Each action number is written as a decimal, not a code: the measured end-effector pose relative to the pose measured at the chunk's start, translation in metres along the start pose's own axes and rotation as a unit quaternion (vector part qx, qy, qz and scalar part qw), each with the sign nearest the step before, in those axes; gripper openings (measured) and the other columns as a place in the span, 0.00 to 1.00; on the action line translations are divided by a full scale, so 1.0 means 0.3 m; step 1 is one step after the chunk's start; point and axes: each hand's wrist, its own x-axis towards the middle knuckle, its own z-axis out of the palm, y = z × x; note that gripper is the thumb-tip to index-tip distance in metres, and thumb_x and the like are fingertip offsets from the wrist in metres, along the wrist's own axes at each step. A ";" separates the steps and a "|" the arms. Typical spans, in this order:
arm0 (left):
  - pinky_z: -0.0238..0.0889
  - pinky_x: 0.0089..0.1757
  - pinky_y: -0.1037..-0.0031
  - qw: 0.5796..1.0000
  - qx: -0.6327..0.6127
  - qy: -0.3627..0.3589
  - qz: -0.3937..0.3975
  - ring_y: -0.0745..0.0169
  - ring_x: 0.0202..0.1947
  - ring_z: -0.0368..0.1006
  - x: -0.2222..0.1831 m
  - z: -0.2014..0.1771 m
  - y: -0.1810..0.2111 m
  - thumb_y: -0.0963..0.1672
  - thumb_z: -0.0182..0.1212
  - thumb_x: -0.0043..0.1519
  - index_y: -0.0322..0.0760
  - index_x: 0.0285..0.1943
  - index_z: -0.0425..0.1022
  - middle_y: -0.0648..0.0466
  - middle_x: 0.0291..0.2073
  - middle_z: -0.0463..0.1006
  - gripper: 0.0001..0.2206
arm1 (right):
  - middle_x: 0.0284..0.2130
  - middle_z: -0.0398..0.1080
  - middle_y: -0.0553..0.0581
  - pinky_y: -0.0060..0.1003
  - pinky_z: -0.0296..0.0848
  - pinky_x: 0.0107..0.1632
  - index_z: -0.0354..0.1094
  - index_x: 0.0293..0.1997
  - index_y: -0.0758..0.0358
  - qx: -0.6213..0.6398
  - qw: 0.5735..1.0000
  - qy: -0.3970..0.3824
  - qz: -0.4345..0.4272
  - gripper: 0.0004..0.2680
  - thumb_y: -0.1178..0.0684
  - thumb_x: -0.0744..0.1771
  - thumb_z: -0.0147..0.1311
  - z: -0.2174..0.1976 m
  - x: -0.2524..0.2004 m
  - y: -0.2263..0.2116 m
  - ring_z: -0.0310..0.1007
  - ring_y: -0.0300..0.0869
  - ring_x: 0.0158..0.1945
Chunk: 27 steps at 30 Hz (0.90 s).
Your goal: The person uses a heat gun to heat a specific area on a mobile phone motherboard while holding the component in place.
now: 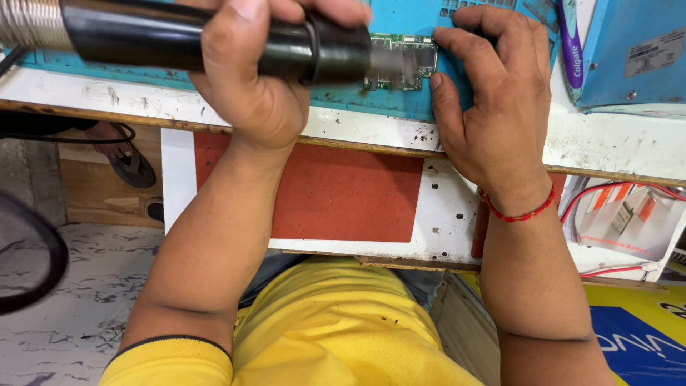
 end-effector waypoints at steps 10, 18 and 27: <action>0.74 0.41 0.62 0.999 0.015 -0.029 0.011 0.51 0.35 0.75 -0.007 -0.003 0.004 0.41 0.52 0.72 0.28 0.44 0.67 0.45 0.35 0.75 0.07 | 0.58 0.64 0.60 0.46 0.64 0.64 0.69 0.59 0.65 0.002 1.000 0.002 -0.001 0.13 0.66 0.67 0.58 0.003 -0.004 0.002 0.62 0.55 0.61; 0.76 0.45 0.65 0.993 0.110 -0.050 0.008 0.53 0.37 0.78 -0.006 -0.022 0.015 0.44 0.50 0.72 0.28 0.46 0.66 0.37 0.37 0.78 0.10 | 0.58 0.64 0.60 0.46 0.64 0.65 0.69 0.59 0.65 0.000 1.000 -0.001 0.001 0.14 0.66 0.67 0.58 0.003 -0.008 0.004 0.62 0.55 0.61; 0.77 0.45 0.66 0.987 0.122 -0.108 0.008 0.52 0.37 0.79 -0.008 0.009 0.042 0.44 0.49 0.72 0.30 0.47 0.65 0.37 0.37 0.80 0.09 | 0.58 0.64 0.60 0.46 0.64 0.64 0.69 0.59 0.66 -0.001 1.000 0.000 0.000 0.14 0.66 0.67 0.58 0.003 -0.007 0.001 0.62 0.55 0.61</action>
